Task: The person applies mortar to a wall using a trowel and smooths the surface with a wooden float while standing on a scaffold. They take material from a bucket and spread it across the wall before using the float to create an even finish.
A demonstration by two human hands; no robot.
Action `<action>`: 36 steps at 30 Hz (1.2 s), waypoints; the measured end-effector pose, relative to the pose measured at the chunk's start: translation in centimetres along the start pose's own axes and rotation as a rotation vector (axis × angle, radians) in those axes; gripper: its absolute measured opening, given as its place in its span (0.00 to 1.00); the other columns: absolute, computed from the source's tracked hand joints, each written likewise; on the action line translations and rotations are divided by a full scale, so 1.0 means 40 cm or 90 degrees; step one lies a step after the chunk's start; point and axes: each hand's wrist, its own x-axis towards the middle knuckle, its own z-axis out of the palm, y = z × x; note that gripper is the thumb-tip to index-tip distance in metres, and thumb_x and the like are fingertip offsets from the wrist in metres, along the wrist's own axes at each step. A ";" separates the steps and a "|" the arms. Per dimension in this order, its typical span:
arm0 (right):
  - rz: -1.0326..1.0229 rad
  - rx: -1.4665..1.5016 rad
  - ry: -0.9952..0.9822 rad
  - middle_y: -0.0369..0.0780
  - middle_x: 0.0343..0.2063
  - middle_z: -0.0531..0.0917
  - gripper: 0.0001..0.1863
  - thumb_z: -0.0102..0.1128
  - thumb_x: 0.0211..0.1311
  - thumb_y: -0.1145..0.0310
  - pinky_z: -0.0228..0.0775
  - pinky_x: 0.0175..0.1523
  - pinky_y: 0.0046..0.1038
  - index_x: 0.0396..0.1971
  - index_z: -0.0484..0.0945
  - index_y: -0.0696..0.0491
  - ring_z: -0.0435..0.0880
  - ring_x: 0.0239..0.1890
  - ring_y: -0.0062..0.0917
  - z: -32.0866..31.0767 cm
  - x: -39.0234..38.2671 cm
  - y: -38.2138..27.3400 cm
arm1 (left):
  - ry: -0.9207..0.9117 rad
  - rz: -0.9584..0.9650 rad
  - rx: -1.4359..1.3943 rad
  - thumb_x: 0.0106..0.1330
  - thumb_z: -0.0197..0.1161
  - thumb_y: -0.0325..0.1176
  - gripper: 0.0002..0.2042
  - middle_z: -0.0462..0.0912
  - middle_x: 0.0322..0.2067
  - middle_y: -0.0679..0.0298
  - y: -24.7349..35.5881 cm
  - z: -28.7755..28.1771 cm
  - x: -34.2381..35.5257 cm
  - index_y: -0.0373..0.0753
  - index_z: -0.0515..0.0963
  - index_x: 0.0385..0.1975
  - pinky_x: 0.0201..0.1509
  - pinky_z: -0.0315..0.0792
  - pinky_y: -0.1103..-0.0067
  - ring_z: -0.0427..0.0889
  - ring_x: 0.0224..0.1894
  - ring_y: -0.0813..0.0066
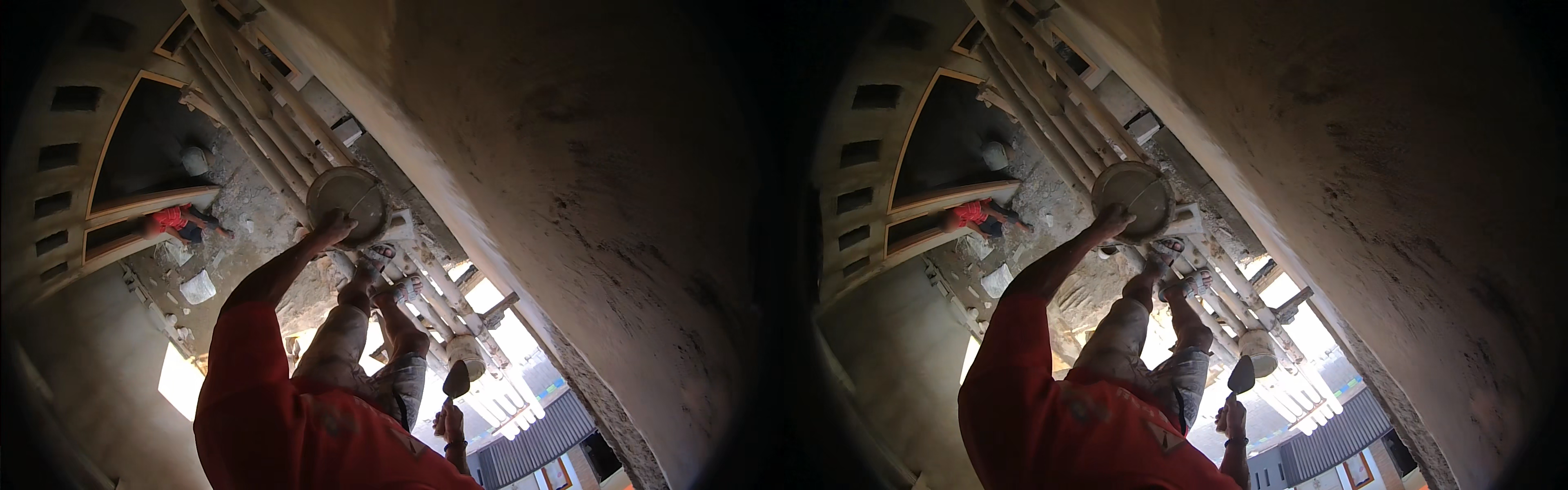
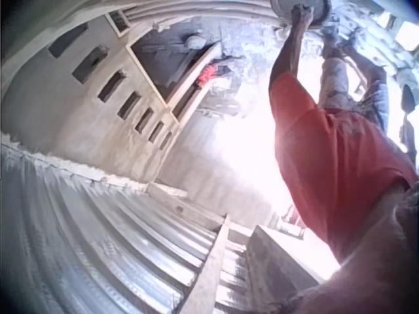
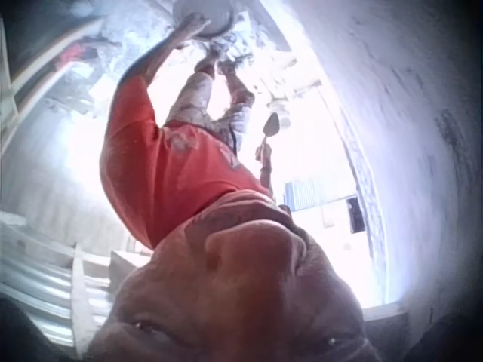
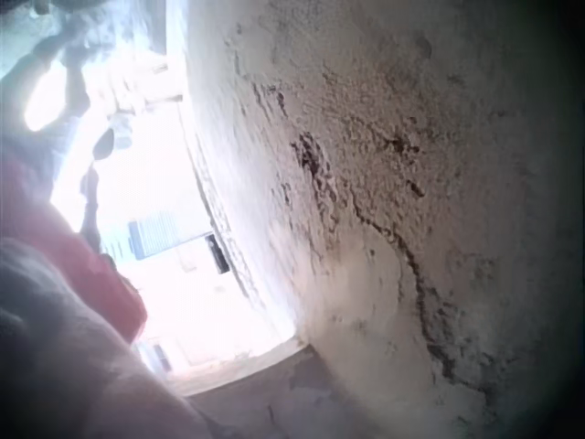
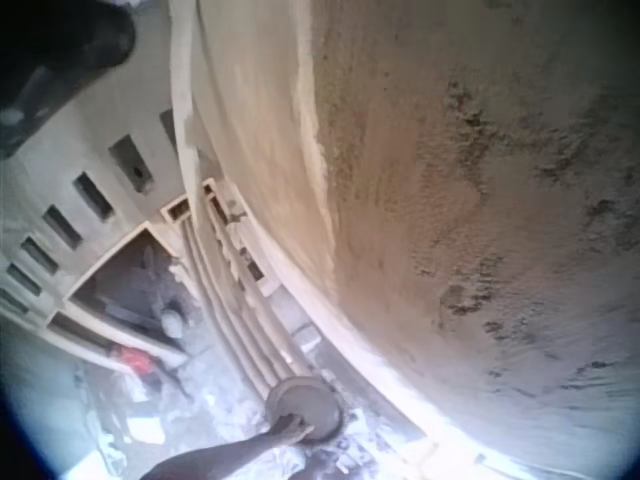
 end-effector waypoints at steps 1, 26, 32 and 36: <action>0.004 -0.015 0.008 0.38 0.17 0.74 0.23 0.54 0.66 0.45 0.73 0.19 0.28 0.28 0.68 0.52 0.76 0.15 0.25 0.029 -0.021 -0.022 | 0.003 0.028 -0.051 0.57 0.64 0.44 0.21 0.81 0.36 0.37 0.055 0.026 -0.049 0.28 0.79 0.36 0.46 0.74 0.60 0.81 0.44 0.42; -0.085 0.209 0.033 0.41 0.16 0.75 0.17 0.53 0.66 0.57 0.72 0.17 0.31 0.26 0.69 0.55 0.76 0.14 0.27 -0.053 -0.054 0.154 | -0.136 -0.042 -0.196 0.54 0.68 0.43 0.18 0.75 0.28 0.58 0.715 0.436 -0.459 0.35 0.75 0.34 0.37 0.70 0.66 0.75 0.34 0.66; -0.105 0.267 0.120 0.39 0.14 0.73 0.17 0.53 0.64 0.55 0.69 0.15 0.30 0.28 0.71 0.56 0.74 0.12 0.26 0.058 -0.008 0.156 | -0.209 -0.098 -0.238 0.53 0.68 0.45 0.17 0.74 0.27 0.61 0.732 0.327 -0.411 0.38 0.73 0.31 0.33 0.68 0.63 0.74 0.33 0.68; -0.167 0.443 0.212 0.35 0.13 0.71 0.20 0.49 0.66 0.49 0.66 0.15 0.29 0.30 0.71 0.53 0.72 0.11 0.24 0.233 -0.029 0.104 | -0.280 -0.178 -0.238 0.54 0.68 0.37 0.16 0.63 0.14 0.74 0.679 0.244 -0.321 0.49 0.65 0.15 0.16 0.53 0.81 0.64 0.16 0.82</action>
